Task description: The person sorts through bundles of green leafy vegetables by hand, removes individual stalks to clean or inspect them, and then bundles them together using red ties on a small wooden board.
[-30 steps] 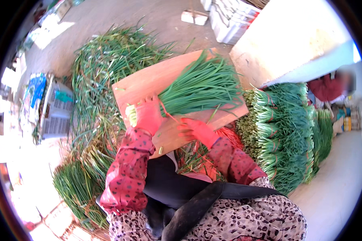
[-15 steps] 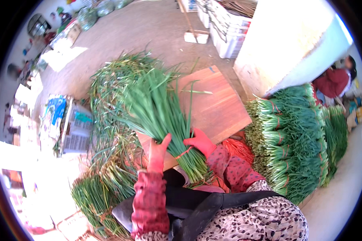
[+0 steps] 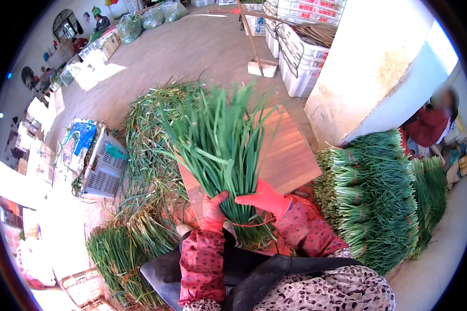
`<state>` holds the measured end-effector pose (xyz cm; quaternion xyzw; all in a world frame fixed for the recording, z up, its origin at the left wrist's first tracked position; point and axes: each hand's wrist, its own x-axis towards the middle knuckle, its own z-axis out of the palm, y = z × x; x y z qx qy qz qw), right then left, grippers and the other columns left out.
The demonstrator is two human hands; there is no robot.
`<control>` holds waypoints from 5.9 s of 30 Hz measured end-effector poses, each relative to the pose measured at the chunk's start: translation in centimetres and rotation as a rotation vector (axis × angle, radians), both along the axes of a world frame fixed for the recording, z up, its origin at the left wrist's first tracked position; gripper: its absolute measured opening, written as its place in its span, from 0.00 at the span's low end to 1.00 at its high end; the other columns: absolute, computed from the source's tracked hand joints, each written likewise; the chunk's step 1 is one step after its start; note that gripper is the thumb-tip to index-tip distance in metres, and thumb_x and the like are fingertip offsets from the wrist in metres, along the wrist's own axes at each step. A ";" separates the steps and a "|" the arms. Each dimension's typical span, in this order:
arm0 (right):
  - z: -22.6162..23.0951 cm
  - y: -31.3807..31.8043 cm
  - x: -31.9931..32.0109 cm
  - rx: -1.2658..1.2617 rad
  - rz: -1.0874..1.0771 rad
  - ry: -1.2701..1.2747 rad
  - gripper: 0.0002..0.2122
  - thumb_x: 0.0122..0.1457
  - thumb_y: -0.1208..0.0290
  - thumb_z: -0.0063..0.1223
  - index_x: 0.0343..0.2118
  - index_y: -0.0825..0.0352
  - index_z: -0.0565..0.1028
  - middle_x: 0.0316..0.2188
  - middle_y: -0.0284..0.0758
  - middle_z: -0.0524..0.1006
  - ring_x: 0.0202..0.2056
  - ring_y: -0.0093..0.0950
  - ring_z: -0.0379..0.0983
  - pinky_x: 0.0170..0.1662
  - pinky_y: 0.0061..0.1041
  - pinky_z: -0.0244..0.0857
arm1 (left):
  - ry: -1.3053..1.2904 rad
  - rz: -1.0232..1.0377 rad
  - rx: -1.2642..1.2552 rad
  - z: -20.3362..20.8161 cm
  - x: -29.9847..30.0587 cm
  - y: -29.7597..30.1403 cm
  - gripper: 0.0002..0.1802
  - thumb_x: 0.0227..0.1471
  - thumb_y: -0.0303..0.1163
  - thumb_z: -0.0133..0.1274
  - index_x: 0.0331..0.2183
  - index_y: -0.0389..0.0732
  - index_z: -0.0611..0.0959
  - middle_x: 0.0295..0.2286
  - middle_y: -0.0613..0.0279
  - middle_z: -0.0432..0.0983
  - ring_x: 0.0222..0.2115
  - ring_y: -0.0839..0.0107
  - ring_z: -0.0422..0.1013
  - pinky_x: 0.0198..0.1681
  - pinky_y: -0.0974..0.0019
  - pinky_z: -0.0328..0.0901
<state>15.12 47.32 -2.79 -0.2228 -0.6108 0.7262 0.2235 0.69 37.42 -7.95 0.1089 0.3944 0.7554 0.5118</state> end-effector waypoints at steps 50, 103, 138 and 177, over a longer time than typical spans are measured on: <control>3.5 -2.4 4.3 0.098 -0.147 -0.105 0.30 0.45 0.68 0.64 0.52 0.72 0.65 0.44 0.37 0.74 0.45 0.27 0.70 0.50 0.28 0.63 | -0.206 0.022 0.180 4.0 3.3 -2.9 0.33 0.54 0.50 0.48 0.53 0.37 0.67 0.48 0.58 0.69 0.47 0.61 0.68 0.52 0.60 0.60; 12.2 -3.4 -6.2 -0.040 0.022 -0.168 0.04 0.52 0.72 0.52 0.26 0.65 0.76 0.19 0.32 0.76 0.17 0.25 0.70 0.20 0.24 0.60 | -0.195 -0.024 0.130 1.0 5.7 -1.7 0.18 0.42 0.23 0.61 0.38 0.39 0.77 0.32 0.64 0.77 0.31 0.71 0.74 0.36 0.68 0.70; 28.1 2.8 9.6 2.061 -0.228 -0.538 0.18 0.46 0.74 0.49 0.43 0.54 0.76 0.30 0.32 0.74 0.22 0.33 0.71 0.22 0.30 0.64 | 0.070 -0.457 0.261 -0.3 4.9 -2.9 0.35 0.30 0.29 0.67 0.46 0.40 0.75 0.39 0.62 0.76 0.40 0.63 0.73 0.44 0.59 0.67; 6.1 -3.9 15.6 0.497 -0.246 -0.704 0.32 0.45 0.50 0.58 0.50 0.68 0.68 0.41 0.50 0.73 0.42 0.45 0.72 0.45 0.36 0.66 | -0.259 -0.071 0.017 -3.2 -0.4 -1.5 0.33 0.47 0.52 0.55 0.51 0.42 0.72 0.51 0.59 0.67 0.52 0.56 0.62 0.56 0.46 0.55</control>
